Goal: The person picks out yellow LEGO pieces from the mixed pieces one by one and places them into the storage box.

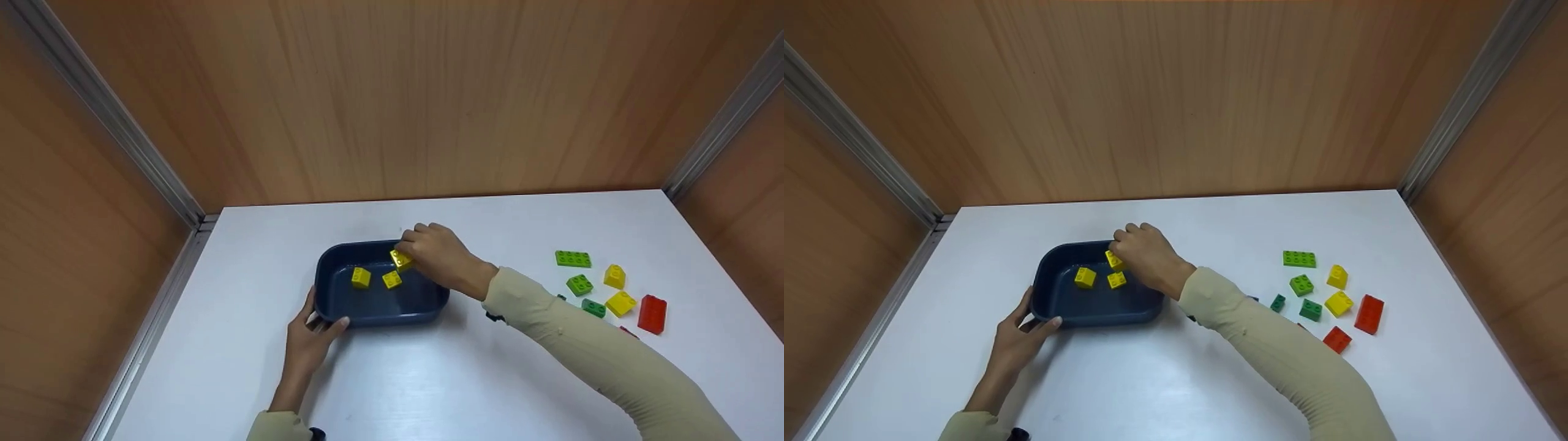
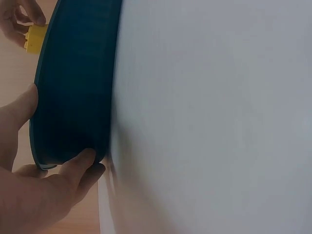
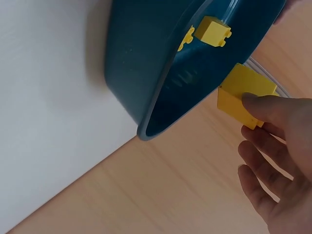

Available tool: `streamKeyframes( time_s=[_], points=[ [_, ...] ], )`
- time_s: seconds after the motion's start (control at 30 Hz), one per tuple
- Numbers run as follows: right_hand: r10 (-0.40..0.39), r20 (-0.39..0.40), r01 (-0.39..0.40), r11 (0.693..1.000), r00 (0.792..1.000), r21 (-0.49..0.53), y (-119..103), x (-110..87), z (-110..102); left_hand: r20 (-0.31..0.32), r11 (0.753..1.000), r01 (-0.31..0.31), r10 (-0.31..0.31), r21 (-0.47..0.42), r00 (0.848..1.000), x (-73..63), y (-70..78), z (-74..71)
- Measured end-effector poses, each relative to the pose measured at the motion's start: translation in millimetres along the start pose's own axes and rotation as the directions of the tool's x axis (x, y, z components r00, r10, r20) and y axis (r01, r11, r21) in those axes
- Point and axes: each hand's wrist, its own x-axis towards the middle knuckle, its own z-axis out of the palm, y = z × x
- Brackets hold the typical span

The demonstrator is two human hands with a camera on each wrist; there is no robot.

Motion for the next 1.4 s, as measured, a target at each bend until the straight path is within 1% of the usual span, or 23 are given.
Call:
streamKeyframes(
  time_s=[0.23,0.43,0.57,0.77,0.93,1.17,1.27,1.4],
  points=[
    [-0.031,0.059,0.031,0.999,0.998,-0.006,-9.9,10.6,4.9,-0.002,1.0,-0.01,0.01,0.0,1.0,-0.7,0.5,0.4],
    [-0.069,0.069,0.07,0.998,0.995,-0.005,-18.3,18.2,9.8,-0.002,1.0,-0.006,0.006,-0.007,1.0,-0.6,0.4,0.1],
    [-0.094,0.077,0.096,0.995,0.993,-0.026,-24.6,22.8,13.6,0.0,1.0,0.001,-0.001,-0.007,1.0,-0.3,0.3,-0.7],
    [-0.141,0.1,0.147,0.988,0.985,-0.049,-30.3,28.0,17.1,-0.001,1.0,-0.009,0.009,-0.016,1.0,-0.5,1.1,0.4],
    [-0.174,0.145,0.184,0.981,0.974,-0.056,-33.3,32.2,19.0,-0.002,1.0,-0.019,0.019,-0.01,1.0,0.3,1.6,0.8],
    [-0.25,0.219,0.265,0.964,0.943,-0.04,-40.0,37.3,22.7,0.003,1.0,-0.015,0.015,-0.012,1.0,0.2,2.2,0.3],
    [-0.27,0.235,0.288,0.956,0.934,-0.047,-44.7,40.3,24.7,0.008,1.0,-0.022,0.022,-0.017,1.0,-0.5,2.3,-0.4],
    [-0.293,0.231,0.312,0.949,0.928,-0.047,-49.9,44.6,27.3,0.013,1.0,-0.019,0.019,-0.016,1.0,-1.4,2.3,-0.8]
  ],
)
